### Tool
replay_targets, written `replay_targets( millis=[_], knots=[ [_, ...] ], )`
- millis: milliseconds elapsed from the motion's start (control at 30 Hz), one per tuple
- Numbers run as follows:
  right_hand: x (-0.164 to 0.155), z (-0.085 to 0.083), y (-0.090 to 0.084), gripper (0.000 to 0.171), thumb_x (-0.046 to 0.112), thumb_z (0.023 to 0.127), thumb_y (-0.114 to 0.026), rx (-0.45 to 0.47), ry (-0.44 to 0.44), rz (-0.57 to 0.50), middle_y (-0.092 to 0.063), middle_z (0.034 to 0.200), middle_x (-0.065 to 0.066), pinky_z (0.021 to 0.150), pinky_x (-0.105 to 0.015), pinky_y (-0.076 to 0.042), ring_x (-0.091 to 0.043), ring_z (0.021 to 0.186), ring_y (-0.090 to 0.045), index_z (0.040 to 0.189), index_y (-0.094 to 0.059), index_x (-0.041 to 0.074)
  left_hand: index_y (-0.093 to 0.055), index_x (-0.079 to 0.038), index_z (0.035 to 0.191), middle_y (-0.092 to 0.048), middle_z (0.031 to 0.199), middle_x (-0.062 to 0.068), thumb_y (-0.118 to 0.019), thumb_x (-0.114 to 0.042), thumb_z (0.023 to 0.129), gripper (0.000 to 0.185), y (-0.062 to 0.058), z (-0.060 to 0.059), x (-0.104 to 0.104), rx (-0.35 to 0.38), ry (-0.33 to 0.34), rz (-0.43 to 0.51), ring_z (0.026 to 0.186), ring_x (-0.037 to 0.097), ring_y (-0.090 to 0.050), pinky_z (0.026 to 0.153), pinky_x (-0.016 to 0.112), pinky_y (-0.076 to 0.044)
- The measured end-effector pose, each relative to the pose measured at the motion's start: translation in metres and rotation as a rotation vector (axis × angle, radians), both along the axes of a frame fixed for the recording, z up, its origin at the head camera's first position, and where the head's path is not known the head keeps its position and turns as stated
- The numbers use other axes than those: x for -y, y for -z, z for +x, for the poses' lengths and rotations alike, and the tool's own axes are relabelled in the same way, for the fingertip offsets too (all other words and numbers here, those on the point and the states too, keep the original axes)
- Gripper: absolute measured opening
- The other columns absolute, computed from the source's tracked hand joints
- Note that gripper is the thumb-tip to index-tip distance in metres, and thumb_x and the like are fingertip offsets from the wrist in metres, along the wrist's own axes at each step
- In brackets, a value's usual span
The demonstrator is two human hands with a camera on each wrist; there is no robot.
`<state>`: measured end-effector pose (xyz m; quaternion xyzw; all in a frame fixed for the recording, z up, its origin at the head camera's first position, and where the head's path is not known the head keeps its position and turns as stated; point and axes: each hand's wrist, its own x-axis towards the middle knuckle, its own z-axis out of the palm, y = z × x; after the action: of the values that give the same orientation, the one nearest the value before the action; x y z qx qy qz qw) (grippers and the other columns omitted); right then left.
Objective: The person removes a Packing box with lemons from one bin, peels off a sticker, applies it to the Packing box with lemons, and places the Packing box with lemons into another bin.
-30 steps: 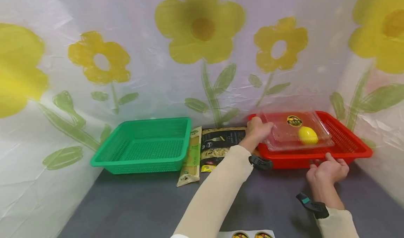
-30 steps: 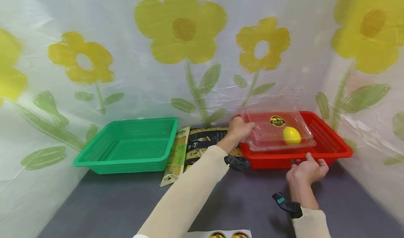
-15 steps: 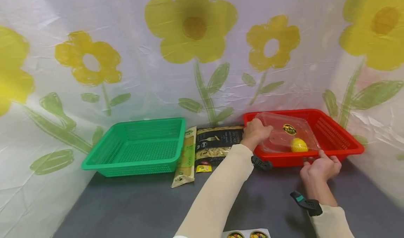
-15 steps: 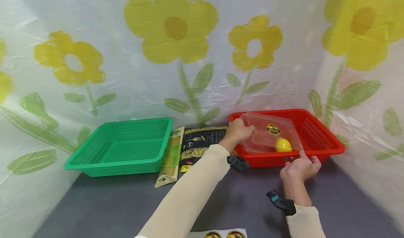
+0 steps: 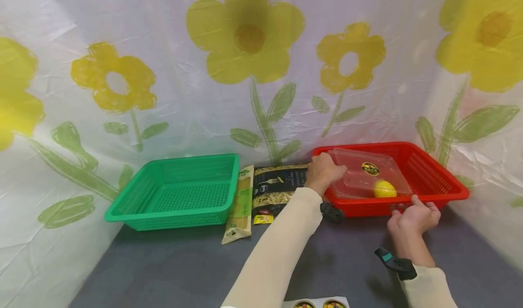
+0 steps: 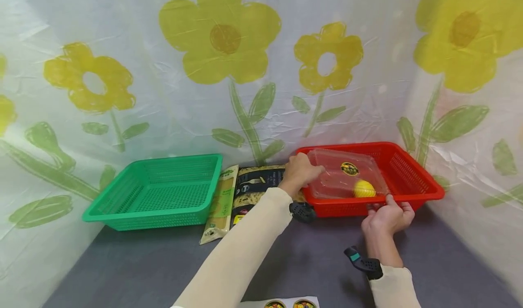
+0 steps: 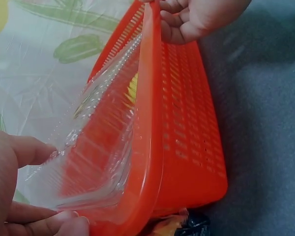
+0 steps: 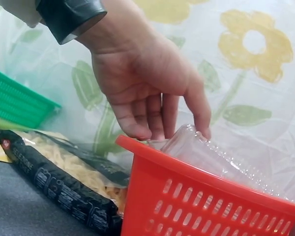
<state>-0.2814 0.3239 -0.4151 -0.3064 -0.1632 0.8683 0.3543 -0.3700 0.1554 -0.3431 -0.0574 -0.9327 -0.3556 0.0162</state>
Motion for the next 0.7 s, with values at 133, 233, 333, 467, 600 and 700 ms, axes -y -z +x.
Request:
replay_targets(
  millis=[133,233,333,467,600,700],
  knots=[
    [0.0,0.001,0.0,0.025,0.01,0.099,-0.056,0.0,-0.007,-0.011,-0.043,0.115,0.005,0.055,-0.026,-0.033,-0.02,0.071,-0.037,0.108,-0.038,0.025,-0.069,-0.01,0.093,-0.064,0.073,0.001,-0.077,-0.041,0.086,0.033,0.001,0.0,0.003,0.015,0.008,0.001,0.058,0.018,-0.062,0.051,0.03,-0.055],
    [0.001,0.002,0.0,0.024,0.011,0.1,-0.056,-0.001,-0.012,-0.005,-0.043,0.115,0.005,0.056,-0.026,-0.033,-0.02,0.072,-0.038,0.108,-0.038,0.025,-0.067,-0.011,0.083,-0.063,0.07,0.002,-0.075,-0.042,0.087,0.033,0.003,-0.001,0.005,0.023,0.011,-0.003,0.055,0.019,-0.065,0.046,0.028,-0.051],
    [0.001,0.002,0.0,0.024,0.01,0.1,-0.055,-0.003,-0.013,0.003,-0.044,0.112,0.004,0.054,-0.027,-0.03,-0.02,0.07,-0.037,0.107,-0.038,0.024,-0.066,-0.01,0.079,-0.063,0.07,0.003,-0.074,-0.041,0.088,0.033,0.005,-0.003,0.009,0.029,0.014,0.017,0.054,0.019,-0.064,0.045,0.028,-0.05],
    [0.001,0.001,-0.001,0.022,0.01,0.1,-0.054,-0.003,-0.008,0.006,-0.045,0.114,0.004,0.059,-0.027,-0.03,-0.02,0.074,-0.039,0.108,-0.039,0.024,-0.064,-0.009,0.078,-0.064,0.068,0.003,-0.072,-0.036,0.089,0.03,0.01,-0.003,0.016,0.037,0.018,0.086,0.055,0.019,-0.063,0.045,0.028,-0.051],
    [0.001,-0.001,-0.002,0.022,0.011,0.1,-0.055,0.011,-0.014,0.004,-0.046,0.116,0.004,0.059,-0.028,-0.032,-0.019,0.077,-0.04,0.109,-0.04,0.024,-0.061,-0.01,0.072,-0.064,0.065,0.001,-0.07,-0.031,0.091,0.03,0.021,-0.003,0.025,0.018,0.009,0.207,0.059,0.018,-0.065,0.047,0.027,-0.052],
    [0.002,-0.001,-0.002,0.022,0.011,0.1,-0.056,0.017,-0.017,0.005,-0.047,0.112,0.003,0.053,-0.028,-0.03,-0.02,0.07,-0.038,0.107,-0.04,0.024,-0.064,-0.012,0.077,-0.064,0.072,-0.001,-0.07,-0.027,0.092,0.021,0.029,0.001,0.036,-0.02,0.01,0.308,0.064,0.015,-0.065,0.053,0.027,-0.055]
  ],
)
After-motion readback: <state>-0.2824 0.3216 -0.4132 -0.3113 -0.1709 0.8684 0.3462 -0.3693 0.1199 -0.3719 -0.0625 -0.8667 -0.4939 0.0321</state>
